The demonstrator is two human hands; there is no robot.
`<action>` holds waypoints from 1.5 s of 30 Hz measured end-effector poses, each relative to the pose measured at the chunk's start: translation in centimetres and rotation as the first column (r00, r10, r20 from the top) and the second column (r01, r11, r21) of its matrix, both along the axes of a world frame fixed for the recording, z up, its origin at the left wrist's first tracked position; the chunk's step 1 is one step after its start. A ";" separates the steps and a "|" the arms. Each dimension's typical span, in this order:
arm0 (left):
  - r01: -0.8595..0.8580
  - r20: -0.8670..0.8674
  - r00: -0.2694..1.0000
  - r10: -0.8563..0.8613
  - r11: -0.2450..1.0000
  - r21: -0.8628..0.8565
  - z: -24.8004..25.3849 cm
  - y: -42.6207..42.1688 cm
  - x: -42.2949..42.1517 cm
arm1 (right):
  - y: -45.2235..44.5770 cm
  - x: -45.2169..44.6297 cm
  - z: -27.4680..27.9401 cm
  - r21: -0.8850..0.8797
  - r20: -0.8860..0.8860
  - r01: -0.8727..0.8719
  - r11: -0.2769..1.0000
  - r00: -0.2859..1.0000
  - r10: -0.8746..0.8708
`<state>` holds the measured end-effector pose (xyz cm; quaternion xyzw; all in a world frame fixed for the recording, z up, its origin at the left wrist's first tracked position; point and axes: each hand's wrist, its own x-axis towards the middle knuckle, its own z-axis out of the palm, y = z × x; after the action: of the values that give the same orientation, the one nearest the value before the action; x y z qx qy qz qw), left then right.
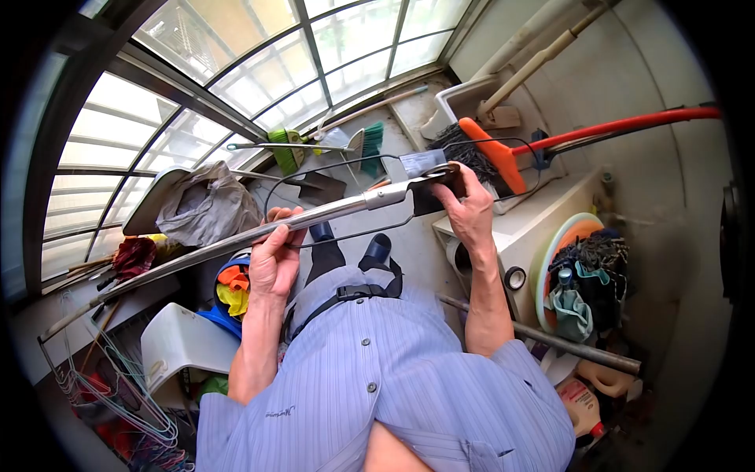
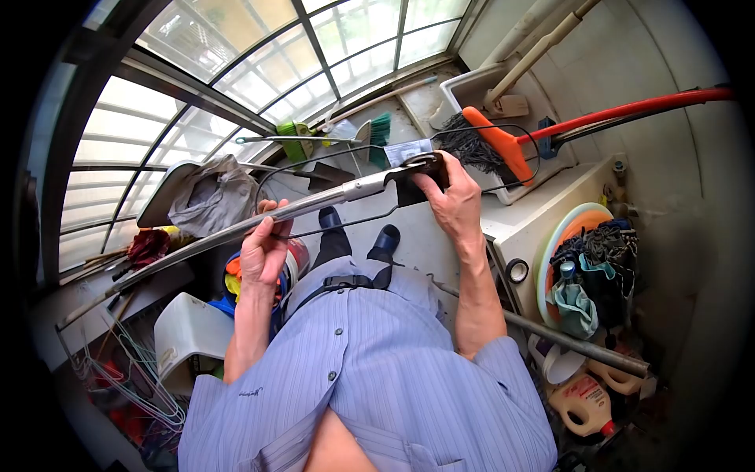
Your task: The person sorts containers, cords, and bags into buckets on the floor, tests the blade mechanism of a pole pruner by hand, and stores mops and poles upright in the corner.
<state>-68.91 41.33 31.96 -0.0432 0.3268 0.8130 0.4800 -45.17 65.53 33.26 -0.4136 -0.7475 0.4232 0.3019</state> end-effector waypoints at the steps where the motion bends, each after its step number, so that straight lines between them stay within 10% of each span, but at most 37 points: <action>1: 0.003 0.001 1.000 -0.003 1.000 0.002 -0.2 0.0 -0.1 | 0.0 -0.1 0.2 0.002 0.001 0.003 1.000 1.000 -0.003; 25: -0.189 -0.125 0.980 0.156 0.925 -0.330 0.7 2.0 -0.4 | -0.4 -0.6 2.0 0.097 0.099 0.144 0.985 0.983 -0.154; 38: -0.037 0.086 0.996 0.033 0.998 0.042 1.4 1.5 0.2 | 0.0 0.3 -0.7 0.068 0.135 0.083 0.994 0.987 -0.091; 45: 0.016 -0.141 0.990 -0.003 0.996 0.090 2.4 1.3 -0.2 | -0.3 0.9 -2.9 0.155 0.241 0.019 0.988 0.969 -0.057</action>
<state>-69.09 42.65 34.40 0.0381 0.3227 0.8257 0.4611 -44.22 65.28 30.32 -0.4527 -0.8010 0.3049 0.2459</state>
